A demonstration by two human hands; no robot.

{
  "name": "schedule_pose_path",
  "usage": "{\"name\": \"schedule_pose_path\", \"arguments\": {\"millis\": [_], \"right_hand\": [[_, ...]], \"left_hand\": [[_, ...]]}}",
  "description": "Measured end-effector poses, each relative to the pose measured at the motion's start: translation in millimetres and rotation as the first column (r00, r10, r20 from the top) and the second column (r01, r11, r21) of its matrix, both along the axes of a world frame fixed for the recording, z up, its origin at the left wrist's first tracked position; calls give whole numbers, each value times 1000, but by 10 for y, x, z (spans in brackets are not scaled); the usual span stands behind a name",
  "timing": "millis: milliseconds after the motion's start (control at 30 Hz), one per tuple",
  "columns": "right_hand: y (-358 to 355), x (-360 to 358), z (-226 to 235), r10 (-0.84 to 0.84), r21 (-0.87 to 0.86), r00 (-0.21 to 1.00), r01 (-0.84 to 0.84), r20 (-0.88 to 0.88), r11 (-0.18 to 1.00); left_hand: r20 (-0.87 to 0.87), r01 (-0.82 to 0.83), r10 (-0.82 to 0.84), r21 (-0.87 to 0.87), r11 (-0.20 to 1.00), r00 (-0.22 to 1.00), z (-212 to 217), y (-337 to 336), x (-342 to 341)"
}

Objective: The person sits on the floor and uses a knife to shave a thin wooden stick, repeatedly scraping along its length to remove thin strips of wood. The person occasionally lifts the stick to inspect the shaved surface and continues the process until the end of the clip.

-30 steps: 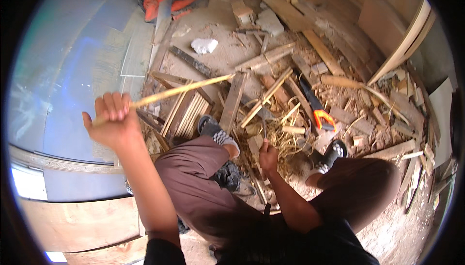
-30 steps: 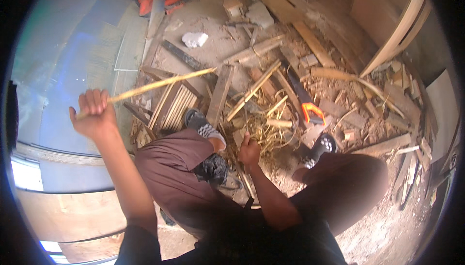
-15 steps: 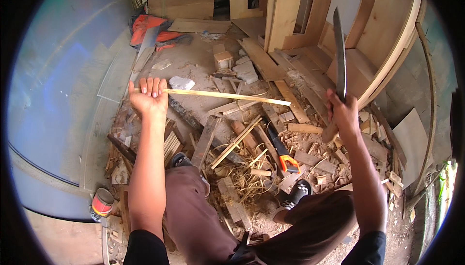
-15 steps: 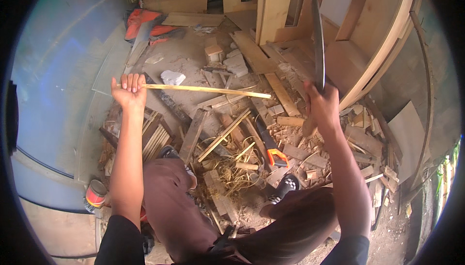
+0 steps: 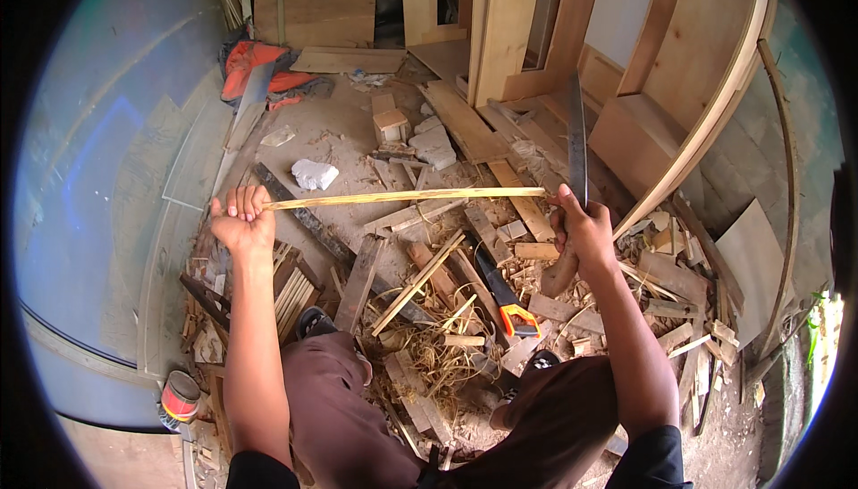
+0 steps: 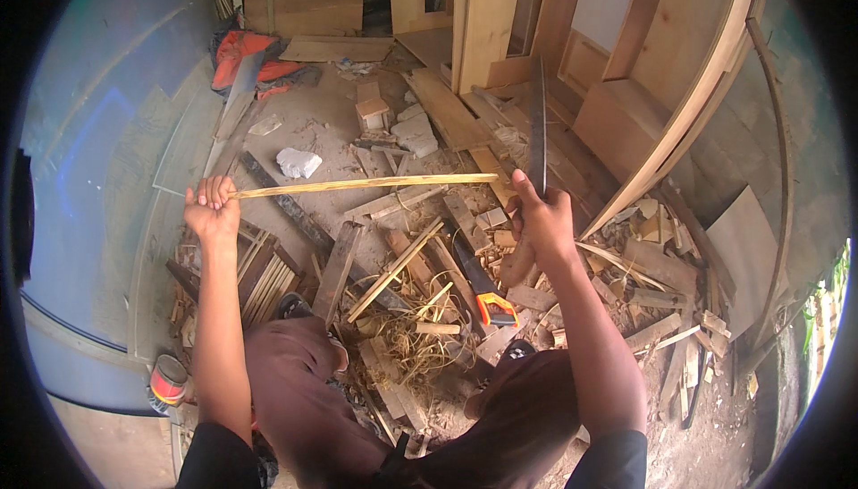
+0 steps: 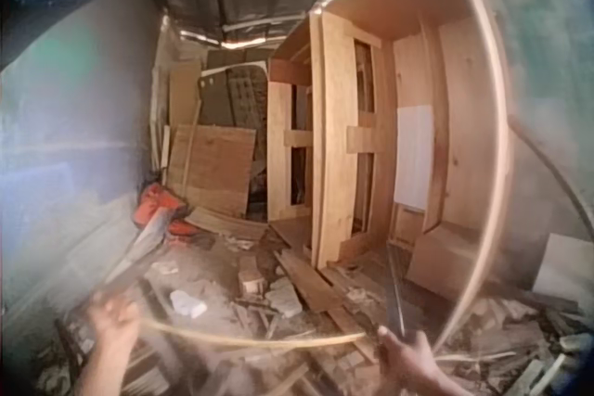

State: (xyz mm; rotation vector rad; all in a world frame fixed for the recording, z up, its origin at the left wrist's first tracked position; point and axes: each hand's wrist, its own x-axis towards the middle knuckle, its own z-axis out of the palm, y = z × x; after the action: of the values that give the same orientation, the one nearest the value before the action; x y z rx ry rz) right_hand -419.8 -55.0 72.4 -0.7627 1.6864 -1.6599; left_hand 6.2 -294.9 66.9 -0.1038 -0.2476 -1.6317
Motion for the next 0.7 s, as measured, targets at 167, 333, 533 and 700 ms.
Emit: {"name": "schedule_pose_path", "arguments": {"millis": [167, 333, 533, 700], "right_hand": [[-80, -23, -36, 85, -67, 996, -83, 24, 994], [-145, 10, -98, 55, -62, 997, -58, -49, 996], [-132, -48, -131, 8, 8, 993, -7, -116, 1000], [-192, -176, -290, -64, -13, 975, 63, -213, 998]], "left_hand": [[16, 9, -9, 7, 1000, 1000, 6, 3, -59], [22, 4, -4, 10, 1000, 1000, -2, -1, -24], [75, -22, 21, 13, 1000, 997, 66, 93, -135], [157, -85, 80, 29, 996, 984, 49, 104, -149]]}}
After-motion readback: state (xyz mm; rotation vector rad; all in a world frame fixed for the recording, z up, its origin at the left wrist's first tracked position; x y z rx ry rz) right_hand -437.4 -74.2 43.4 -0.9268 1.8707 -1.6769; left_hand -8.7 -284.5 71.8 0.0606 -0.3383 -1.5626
